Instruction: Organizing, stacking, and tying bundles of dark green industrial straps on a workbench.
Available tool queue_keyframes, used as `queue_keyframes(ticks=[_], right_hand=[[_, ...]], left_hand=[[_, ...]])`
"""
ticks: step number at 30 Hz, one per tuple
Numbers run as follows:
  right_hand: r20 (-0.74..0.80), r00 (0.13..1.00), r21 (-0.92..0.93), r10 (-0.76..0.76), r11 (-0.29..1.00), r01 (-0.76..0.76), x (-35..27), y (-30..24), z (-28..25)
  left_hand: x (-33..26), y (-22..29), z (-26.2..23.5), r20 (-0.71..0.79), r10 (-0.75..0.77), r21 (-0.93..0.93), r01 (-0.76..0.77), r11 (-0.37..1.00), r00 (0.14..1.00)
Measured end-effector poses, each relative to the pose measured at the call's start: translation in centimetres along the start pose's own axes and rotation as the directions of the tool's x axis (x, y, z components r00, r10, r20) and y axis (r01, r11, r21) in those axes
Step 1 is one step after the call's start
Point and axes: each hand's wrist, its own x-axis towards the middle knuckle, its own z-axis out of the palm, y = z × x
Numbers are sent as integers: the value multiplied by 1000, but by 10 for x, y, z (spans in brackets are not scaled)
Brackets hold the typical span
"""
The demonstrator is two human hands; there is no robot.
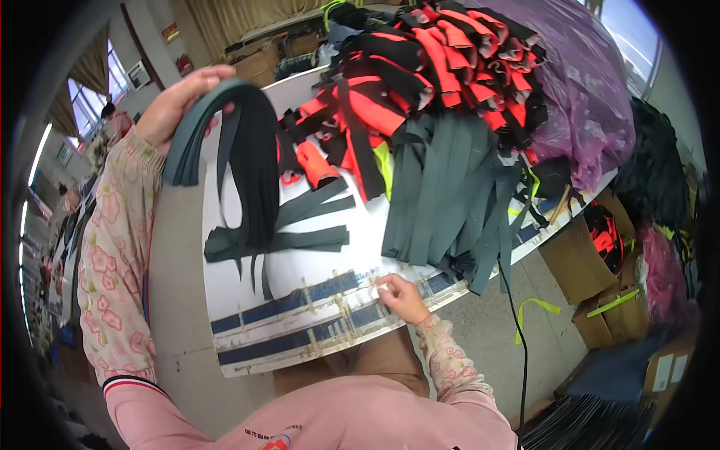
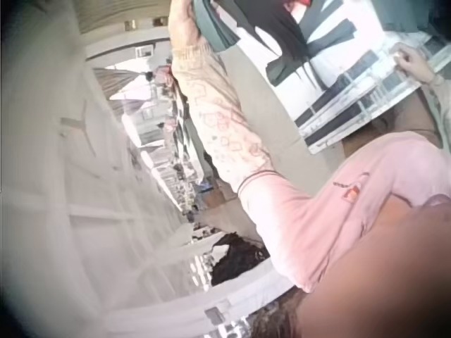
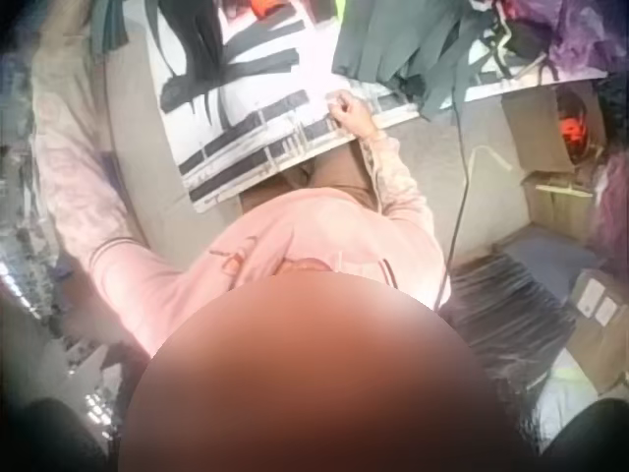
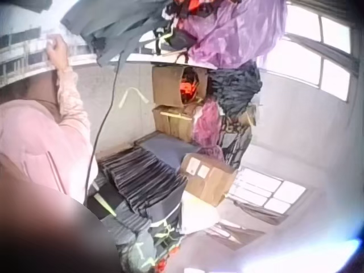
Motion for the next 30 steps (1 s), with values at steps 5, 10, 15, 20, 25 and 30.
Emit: queue_keyframes(ticks=[5, 10, 15, 20, 25, 30], right_hand=[[-17, 997, -155, -73, 985, 70, -13, -5, -15], [-55, 991, -198, -118, 975, 105, -12, -2, -20], [-29, 989, -210, -142, 969, 133, -8, -12, -12], [-76, 973, -262, -218, 946, 192, -8, 6, -17], [-38, 994, -178, -101, 980, 93, -9, -3, -20], [2, 1000, -231, -8, 973, 9, -1, -13, -14]], left_hand=[[64, 38, 109, -264, 470, -110, -511, 853, 842], [112, 1, 232, -180, 643, 70, -642, 763, 745], [144, -201, 334, -61, 399, 197, -381, 903, 915], [124, -279, 369, -47, 26, 134, -20, 991, 999], [103, -277, 339, 88, 187, 326, -206, 923, 978], [46, -287, 236, -133, 423, 603, -266, 752, 896]])
